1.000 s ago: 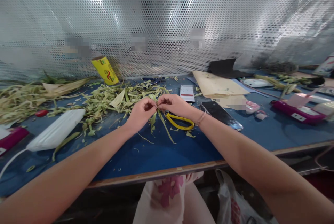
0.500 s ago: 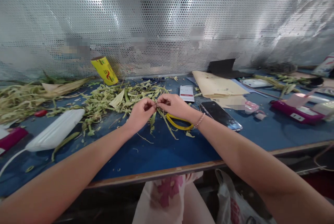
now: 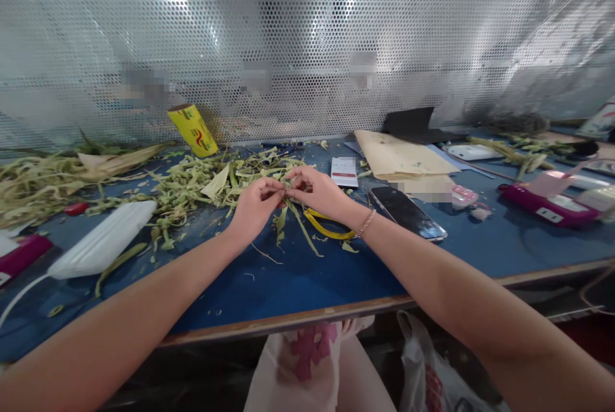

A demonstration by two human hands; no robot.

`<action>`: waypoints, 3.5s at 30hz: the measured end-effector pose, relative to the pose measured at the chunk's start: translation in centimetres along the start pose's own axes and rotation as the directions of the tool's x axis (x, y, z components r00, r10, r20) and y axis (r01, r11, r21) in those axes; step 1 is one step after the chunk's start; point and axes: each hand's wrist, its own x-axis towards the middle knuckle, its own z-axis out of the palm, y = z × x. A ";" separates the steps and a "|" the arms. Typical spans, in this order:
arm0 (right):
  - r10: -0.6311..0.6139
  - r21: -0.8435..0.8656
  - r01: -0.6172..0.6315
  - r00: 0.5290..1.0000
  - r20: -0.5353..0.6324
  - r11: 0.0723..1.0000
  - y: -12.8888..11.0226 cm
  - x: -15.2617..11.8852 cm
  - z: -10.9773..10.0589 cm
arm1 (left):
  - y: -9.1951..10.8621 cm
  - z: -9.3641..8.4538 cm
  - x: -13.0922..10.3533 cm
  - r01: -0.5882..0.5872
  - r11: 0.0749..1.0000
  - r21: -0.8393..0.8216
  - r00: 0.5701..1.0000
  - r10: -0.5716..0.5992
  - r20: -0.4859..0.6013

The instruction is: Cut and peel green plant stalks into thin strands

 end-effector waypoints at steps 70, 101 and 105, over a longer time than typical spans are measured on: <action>-0.124 -0.351 0.153 0.987 0.106 0.924 -1.2 -0.3 -0.3 | -0.6 0.5 0.0 0.146 0.968 -0.204 0.988 -0.154 -0.023; -0.058 -0.399 0.060 0.998 0.017 0.915 -0.8 -0.3 0.7 | 0.0 -0.3 0.0 -0.377 0.758 0.532 0.919 0.377 0.115; -0.072 -0.376 0.067 0.997 0.001 0.924 -0.8 -0.3 0.7 | 0.0 -0.4 0.0 -0.453 0.655 0.604 0.879 0.440 0.182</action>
